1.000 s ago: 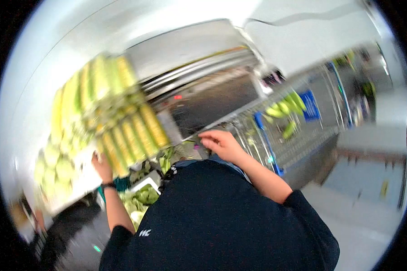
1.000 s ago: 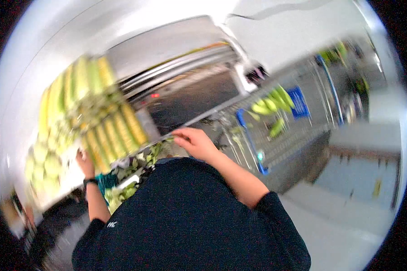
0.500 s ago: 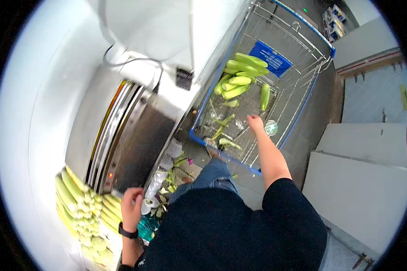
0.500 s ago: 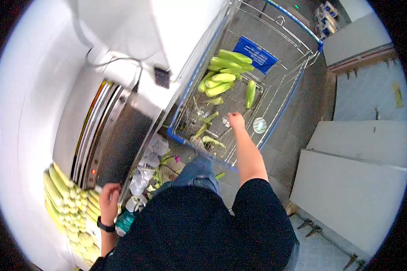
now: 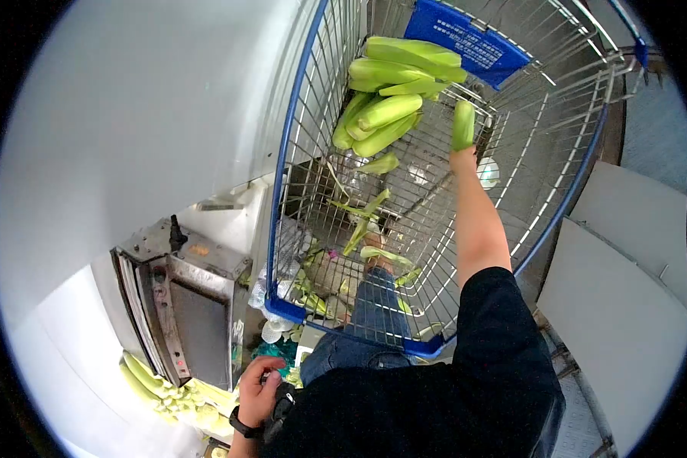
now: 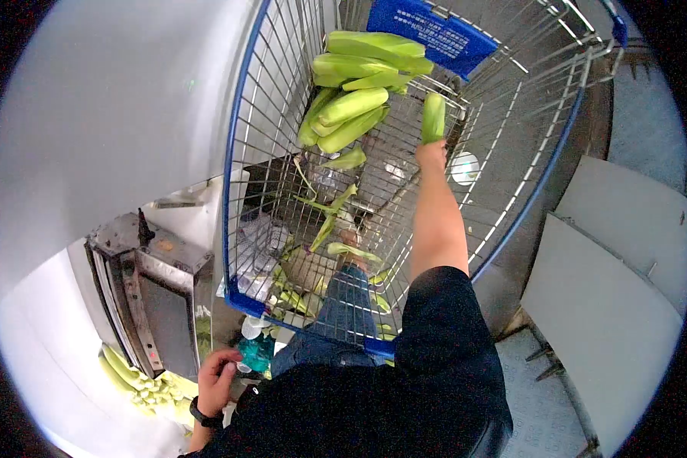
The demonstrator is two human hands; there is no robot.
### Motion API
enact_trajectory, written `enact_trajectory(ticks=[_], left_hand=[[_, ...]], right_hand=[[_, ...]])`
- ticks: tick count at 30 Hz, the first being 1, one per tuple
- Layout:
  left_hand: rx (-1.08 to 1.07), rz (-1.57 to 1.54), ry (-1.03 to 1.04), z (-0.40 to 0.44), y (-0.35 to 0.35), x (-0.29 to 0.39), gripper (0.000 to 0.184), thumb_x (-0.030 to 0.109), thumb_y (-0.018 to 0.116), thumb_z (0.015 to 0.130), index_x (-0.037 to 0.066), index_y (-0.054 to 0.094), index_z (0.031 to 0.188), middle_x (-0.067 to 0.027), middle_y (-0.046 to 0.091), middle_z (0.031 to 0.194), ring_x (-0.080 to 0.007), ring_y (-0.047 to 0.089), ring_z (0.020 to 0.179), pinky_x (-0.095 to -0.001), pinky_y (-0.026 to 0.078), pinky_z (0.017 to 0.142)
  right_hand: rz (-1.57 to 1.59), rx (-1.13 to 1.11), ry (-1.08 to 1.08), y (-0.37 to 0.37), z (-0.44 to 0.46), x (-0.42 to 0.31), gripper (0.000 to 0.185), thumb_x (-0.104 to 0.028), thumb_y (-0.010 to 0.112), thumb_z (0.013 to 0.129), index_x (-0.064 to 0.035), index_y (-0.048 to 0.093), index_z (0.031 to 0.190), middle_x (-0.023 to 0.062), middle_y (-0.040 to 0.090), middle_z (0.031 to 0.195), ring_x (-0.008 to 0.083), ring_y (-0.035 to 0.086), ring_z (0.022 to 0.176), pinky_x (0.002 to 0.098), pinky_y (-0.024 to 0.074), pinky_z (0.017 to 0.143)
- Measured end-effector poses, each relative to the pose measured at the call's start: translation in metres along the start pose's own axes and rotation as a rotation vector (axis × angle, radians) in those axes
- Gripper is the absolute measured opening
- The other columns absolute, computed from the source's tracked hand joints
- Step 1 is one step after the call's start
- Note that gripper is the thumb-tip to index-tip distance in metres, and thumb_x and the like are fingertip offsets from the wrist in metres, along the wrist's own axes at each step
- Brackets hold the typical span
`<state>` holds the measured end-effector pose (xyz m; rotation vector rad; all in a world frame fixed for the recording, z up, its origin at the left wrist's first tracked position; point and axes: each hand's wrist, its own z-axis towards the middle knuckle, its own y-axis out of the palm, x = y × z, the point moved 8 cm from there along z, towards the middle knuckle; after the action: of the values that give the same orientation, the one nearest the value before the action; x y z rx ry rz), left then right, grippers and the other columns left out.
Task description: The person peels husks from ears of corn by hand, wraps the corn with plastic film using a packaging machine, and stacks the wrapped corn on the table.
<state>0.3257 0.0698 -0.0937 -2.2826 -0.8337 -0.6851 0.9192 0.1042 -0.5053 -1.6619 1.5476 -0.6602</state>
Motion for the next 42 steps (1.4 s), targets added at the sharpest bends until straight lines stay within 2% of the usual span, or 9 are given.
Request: enact_trajectory(ticks=[7,11,15,25,32,36,38,41,42], left_hand=[[0.068,0.012,-0.009,0.007,0.015,0.0,0.019,0.002,0.059,0.089,-0.001,0.064,0.107,-0.0123,0.066,0.101,-0.0232,0.064,0.092,-0.032,0.049,0.081],[0.109,-0.015,0.064,-0.026,0.015,0.005,0.022,0.0,0.06,0.088,0.0,0.064,0.109,-0.0127,0.067,0.102,-0.025,0.064,0.093,-0.0326,0.049,0.082],[0.215,0.016,0.146,-0.074,0.013,0.005,0.026,0.002,0.062,0.087,0.0,0.062,0.113,-0.013,0.066,0.103,-0.0275,0.064,0.095,-0.0347,0.05,0.084],[0.686,0.127,0.322,-0.265,0.04,-0.08,0.046,0.011,0.072,0.081,0.004,0.057,0.124,-0.0173,0.056,0.122,-0.0373,0.056,0.113,-0.0421,0.047,0.096],[1.089,0.547,0.281,-0.409,0.086,-0.136,0.076,0.017,0.084,0.064,0.008,0.05,0.132,-0.0182,0.051,0.133,-0.0372,0.046,0.13,-0.049,0.039,0.108],[1.497,-0.384,0.023,-0.514,0.114,-0.263,0.055,0.012,0.076,0.08,0.001,0.047,0.126,-0.0171,0.061,0.112,-0.0332,0.06,0.106,-0.042,0.048,0.092],[1.683,-0.935,0.34,-0.549,0.134,-0.292,0.052,0.016,0.073,0.088,0.0,0.043,0.129,-0.0111,0.059,0.114,-0.022,0.059,0.106,-0.0358,0.048,0.092],[1.793,-1.069,0.276,-0.577,0.157,-0.316,0.059,0.025,0.063,0.097,0.0,0.032,0.14,-0.0135,0.053,0.126,-0.021,0.053,0.117,-0.0357,0.044,0.1],[1.838,-0.987,0.21,-0.585,0.159,-0.324,0.062,0.028,0.059,0.099,0.0,0.028,0.145,-0.0172,0.051,0.132,-0.024,0.051,0.123,-0.0374,0.042,0.104]], right_hand=[[0.245,0.067,-0.078,0.042,-0.004,0.009,0.05,-0.032,0.072,0.085,-0.0028,0.052,0.121,0.0197,0.065,0.114,0.037,0.065,0.102,0.0447,0.0537,0.084],[1.529,-0.511,0.318,0.088,-0.095,-0.016,0.037,-0.029,0.072,0.086,-0.0064,0.058,0.112,0.0106,0.062,0.096,0.0229,0.061,0.078,0.0353,0.0554,0.065],[1.745,-0.955,0.414,0.062,-0.199,-0.028,0.023,-0.028,0.064,0.091,-0.006,0.062,0.098,0.0093,0.062,0.087,0.0199,0.061,0.075,0.0306,0.0558,0.063],[0.645,-1.216,-0.673,-0.084,-0.589,0.023,0.07,-0.021,0.057,0.091,-0.0197,0.027,0.154,0.0105,0.059,0.112,0.0177,0.062,0.073,0.0275,0.0485,0.053],[-0.318,-1.876,-0.858,-0.041,-0.853,0.187,0.067,-0.031,0.065,0.091,-0.0087,0.037,0.148,0.0105,0.063,0.103,0.0165,0.061,0.068,0.0266,0.0481,0.052],[-0.133,-2.189,-1.187,0.014,-0.933,0.221,0.052,-0.033,0.06,0.096,-0.0033,0.05,0.139,0.0059,0.062,0.101,0.0139,0.061,0.089,0.0284,0.0494,0.08],[-0.337,-1.989,-1.541,0.027,-0.982,0.268,0.06,-0.03,0.064,0.095,-0.0008,0.042,0.143,0.0096,0.061,0.114,0.019,0.058,0.11,0.0336,0.0444,0.096],[-0.674,-1.968,-2.035,0.039,-1.037,0.351,0.077,-0.022,0.07,0.09,-0.0023,0.026,0.15,0.015,0.052,0.135,0.0266,0.048,0.13,0.0382,0.039,0.107],[-0.8,-1.891,-1.858,0.057,-1.042,0.363,0.073,-0.021,0.069,0.091,-0.0014,0.029,0.148,0.0138,0.05,0.137,0.0237,0.049,0.127,0.0356,0.0387,0.107]])
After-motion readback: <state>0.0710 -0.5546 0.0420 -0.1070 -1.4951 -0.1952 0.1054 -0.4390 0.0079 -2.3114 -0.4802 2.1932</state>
